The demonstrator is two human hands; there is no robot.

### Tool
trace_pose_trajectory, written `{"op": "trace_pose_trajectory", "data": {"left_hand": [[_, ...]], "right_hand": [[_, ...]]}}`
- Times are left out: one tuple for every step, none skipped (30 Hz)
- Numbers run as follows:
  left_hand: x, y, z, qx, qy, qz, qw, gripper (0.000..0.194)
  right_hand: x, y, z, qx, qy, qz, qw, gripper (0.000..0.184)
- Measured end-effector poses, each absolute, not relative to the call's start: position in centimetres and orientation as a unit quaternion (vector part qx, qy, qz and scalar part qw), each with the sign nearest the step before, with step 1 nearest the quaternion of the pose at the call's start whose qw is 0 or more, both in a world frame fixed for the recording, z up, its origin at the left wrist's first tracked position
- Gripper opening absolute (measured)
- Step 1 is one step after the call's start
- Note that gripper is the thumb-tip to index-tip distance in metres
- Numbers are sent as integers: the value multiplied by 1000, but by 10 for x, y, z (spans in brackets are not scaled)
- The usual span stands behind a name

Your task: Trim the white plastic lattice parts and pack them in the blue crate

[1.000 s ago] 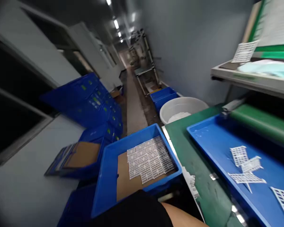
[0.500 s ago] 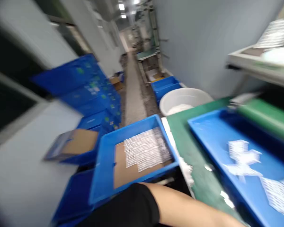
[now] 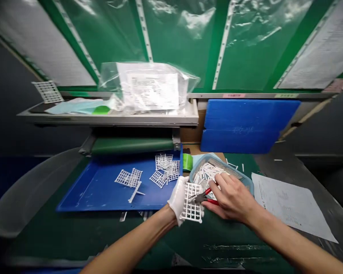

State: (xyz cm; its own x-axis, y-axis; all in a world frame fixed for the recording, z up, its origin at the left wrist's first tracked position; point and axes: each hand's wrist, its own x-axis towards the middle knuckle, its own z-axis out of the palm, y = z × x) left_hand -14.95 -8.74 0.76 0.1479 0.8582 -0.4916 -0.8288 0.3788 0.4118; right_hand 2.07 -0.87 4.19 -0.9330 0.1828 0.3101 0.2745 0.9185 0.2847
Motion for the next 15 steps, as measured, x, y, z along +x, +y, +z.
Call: {"op": "trace_pose_trajectory", "data": {"left_hand": [[-140,-73,4,9,313,571,759,54],[-130,-60,0,-1,286,584,759,56],[-119,-49,-6,-16,269,599,754,59],[-110,-39,-13,-36,263,615,743,63],[-101,-32,-19,-55,268,628,729,67],[-94,-28,-26,-65,278,634,719,69],[-89,-26,-31,-65,294,626,719,72],[-86,-27,-35,-57,313,603,731,74],[-85,-29,-38,-45,333,568,752,75],[-86,-34,-40,-30,356,520,776,74],[-89,-39,-40,-18,387,460,799,72],[-91,-45,-39,-11,418,392,820,70],[-94,-50,-37,-7,440,322,838,67],[-97,-55,-35,-1,449,253,857,64],[-99,-58,-33,7,446,187,875,62]], "right_hand": [[30,-9,30,-173,-964,-149,134,46],[39,-11,16,-231,-956,-131,124,45],[46,-13,2,-288,-945,-109,113,45],[52,-15,-12,-342,-930,-87,102,44],[58,-18,-25,-387,-915,-68,95,44],[63,-21,-36,-417,-903,-52,93,43],[69,-24,-45,-432,-896,-42,97,41],[76,-26,-51,-430,-896,-40,108,40],[82,-27,-52,-412,-901,-46,123,40],[88,-27,-50,-380,-912,-60,139,41],[94,-25,-45,-337,-925,-78,155,46],[98,-22,-38,-286,-938,-96,168,52],[101,-17,-29,-231,-950,-112,177,58],[103,-12,-19,-178,-959,-122,183,62],[104,-6,-11,-131,-965,-128,187,64]]}}
